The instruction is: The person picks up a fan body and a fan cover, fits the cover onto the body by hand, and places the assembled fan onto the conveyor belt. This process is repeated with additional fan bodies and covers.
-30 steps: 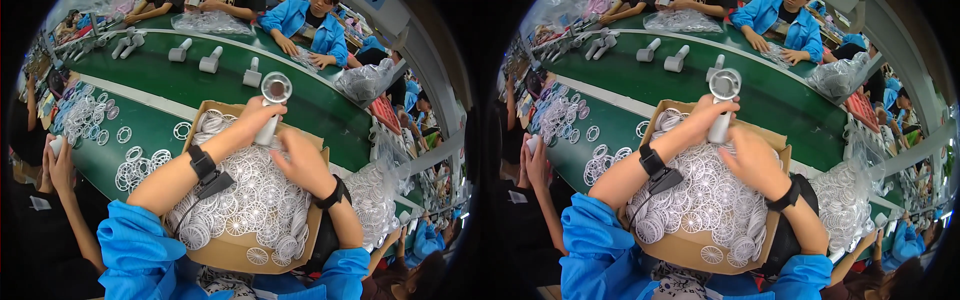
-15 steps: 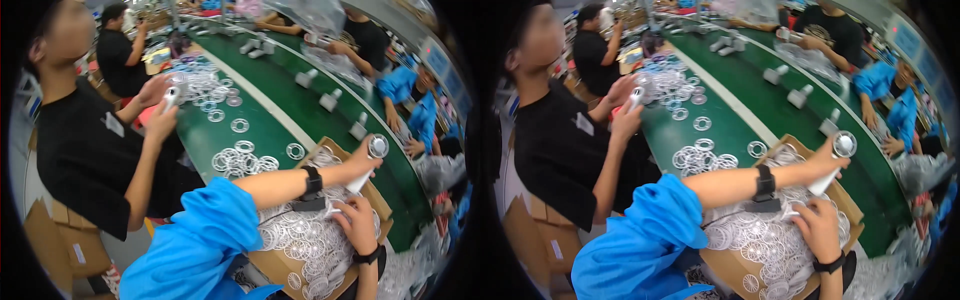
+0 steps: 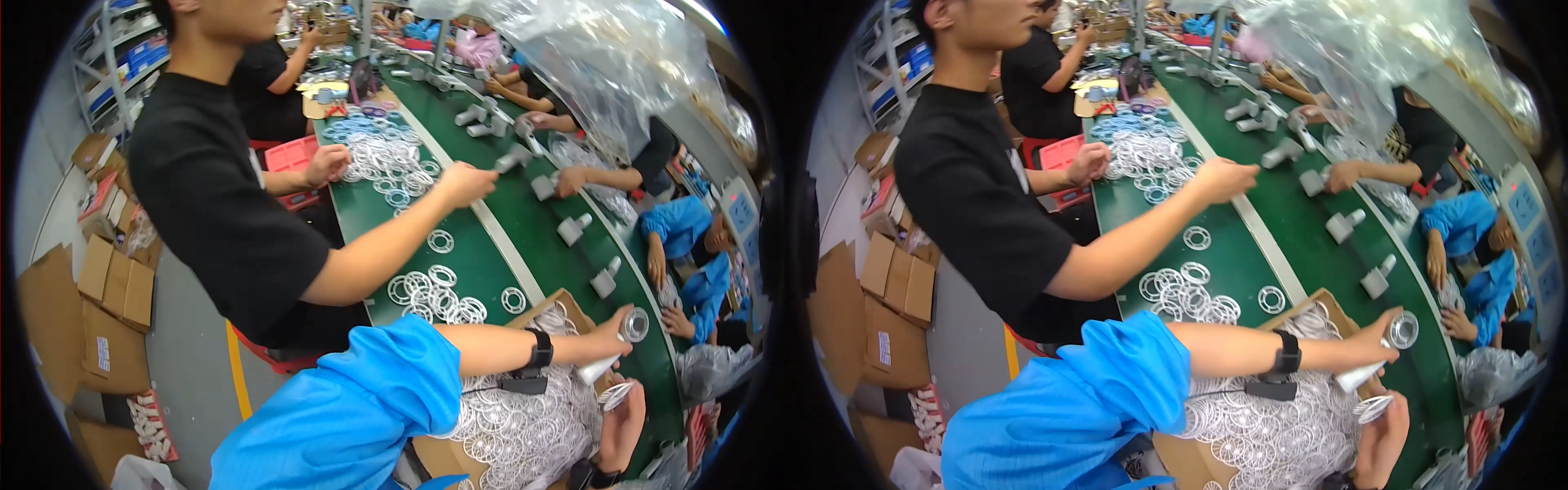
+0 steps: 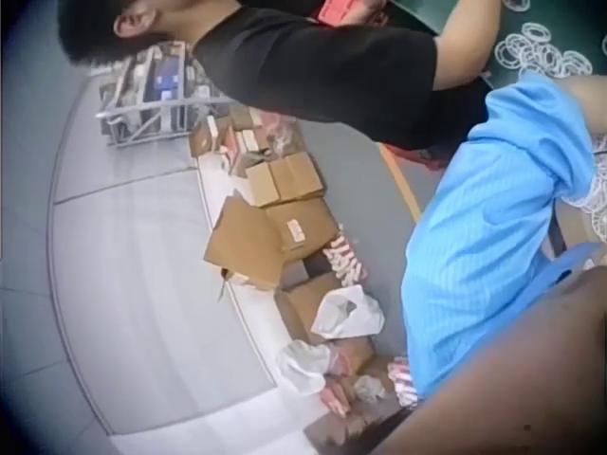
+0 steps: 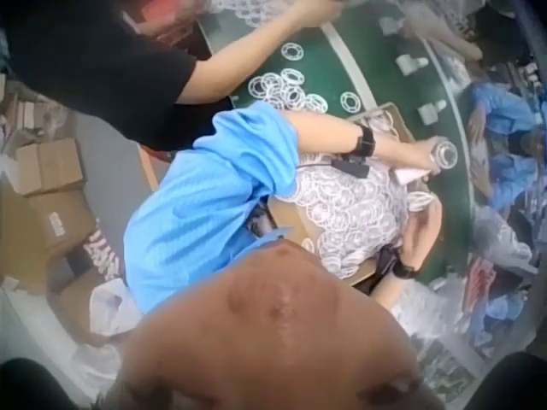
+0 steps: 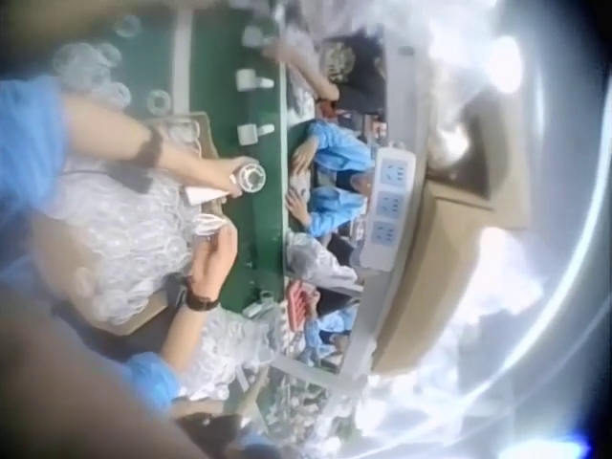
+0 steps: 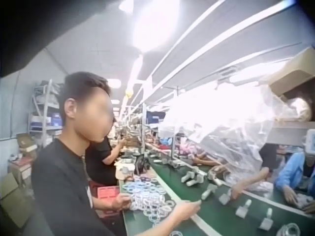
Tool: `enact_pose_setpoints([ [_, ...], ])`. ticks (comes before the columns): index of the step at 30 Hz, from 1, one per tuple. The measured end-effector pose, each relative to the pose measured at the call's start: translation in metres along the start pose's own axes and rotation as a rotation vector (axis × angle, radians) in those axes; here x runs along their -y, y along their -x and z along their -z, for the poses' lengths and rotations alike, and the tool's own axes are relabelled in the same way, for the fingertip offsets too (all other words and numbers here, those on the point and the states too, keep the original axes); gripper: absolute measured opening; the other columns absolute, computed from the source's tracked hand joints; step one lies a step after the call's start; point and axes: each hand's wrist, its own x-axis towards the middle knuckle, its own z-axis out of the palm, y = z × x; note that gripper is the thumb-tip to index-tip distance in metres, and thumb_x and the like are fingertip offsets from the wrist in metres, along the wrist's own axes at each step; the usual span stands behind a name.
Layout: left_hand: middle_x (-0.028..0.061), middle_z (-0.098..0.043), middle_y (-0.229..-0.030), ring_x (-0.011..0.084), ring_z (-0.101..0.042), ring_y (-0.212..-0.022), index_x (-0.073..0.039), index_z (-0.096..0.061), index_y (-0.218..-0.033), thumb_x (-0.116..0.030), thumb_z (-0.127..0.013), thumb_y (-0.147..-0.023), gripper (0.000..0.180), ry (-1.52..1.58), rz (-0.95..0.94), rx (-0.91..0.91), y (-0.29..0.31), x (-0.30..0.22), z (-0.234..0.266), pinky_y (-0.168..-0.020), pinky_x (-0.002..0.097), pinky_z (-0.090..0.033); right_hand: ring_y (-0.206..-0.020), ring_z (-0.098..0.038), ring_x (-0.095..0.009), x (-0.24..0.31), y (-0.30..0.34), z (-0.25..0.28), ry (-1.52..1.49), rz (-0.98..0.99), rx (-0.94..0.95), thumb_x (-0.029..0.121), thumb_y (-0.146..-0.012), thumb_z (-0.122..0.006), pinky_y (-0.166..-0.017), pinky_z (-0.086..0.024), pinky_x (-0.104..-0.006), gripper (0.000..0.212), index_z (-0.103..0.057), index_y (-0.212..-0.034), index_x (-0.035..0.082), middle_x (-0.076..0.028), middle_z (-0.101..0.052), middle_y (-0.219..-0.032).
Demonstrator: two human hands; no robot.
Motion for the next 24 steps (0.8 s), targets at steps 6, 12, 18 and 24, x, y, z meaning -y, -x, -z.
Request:
enact_pose_setpoints([
  [6, 0.0168, -0.05, -0.116, 0.0168, -0.056, -0.054, -0.018, -0.004, -0.146, -0.002, -0.056, -0.077, 0.087, -0.038, 0.112, -0.052, 0.009, -0.012, -0.005, -0.047, 0.0285, -0.049, -0.097, -0.057, -0.019, -0.01, 0.003, -0.028, 0.473, 0.077, -0.068, 0.008, -0.089, -0.047, -0.081, -0.044, -0.0262, 0.027, -0.053, -0.114, -0.001, -0.01, -0.059, -0.104],
  [12, 0.0168, -0.047, -0.123, 0.0201, -0.06, -0.069, -0.015, -0.003, -0.146, -0.005, -0.062, -0.077, 0.091, -0.016, 0.144, 0.063, 0.022, -0.03, -0.001, -0.054, 0.0295, -0.051, -0.097, -0.058, -0.015, -0.039, -0.005, 0.049, -0.295, -0.02, -0.082, 0.013, -0.095, -0.047, -0.08, -0.046, -0.0248, 0.021, -0.054, -0.112, 0.002, -0.007, -0.06, -0.101],
  [18, 0.015, -0.026, -0.144, 0.0228, -0.028, -0.133, -0.002, -0.017, -0.143, -0.019, -0.079, -0.067, 0.1, -0.371, -0.185, 0.283, 0.016, -0.022, 0.001, -0.109, 0.0305, -0.024, -0.106, -0.056, -0.021, -0.038, -0.014, 0.02, -0.14, 0.207, -0.159, 0.006, -0.091, -0.05, -0.092, -0.046, -0.0371, 0.017, -0.048, -0.108, 0.004, -0.011, -0.057, -0.107],
  [24, 0.0119, -0.04, -0.134, 0.02, -0.044, -0.12, -0.005, -0.025, -0.142, -0.008, -0.077, -0.068, 0.09, -0.495, -0.299, 0.247, 0.014, -0.034, -0.002, -0.1, 0.0314, -0.037, -0.102, -0.056, -0.018, -0.038, -0.025, 0.019, -0.062, 0.161, -0.205, 0.005, -0.092, -0.049, -0.09, -0.047, -0.0361, 0.023, -0.046, -0.115, 0.003, -0.007, -0.057, -0.108],
])
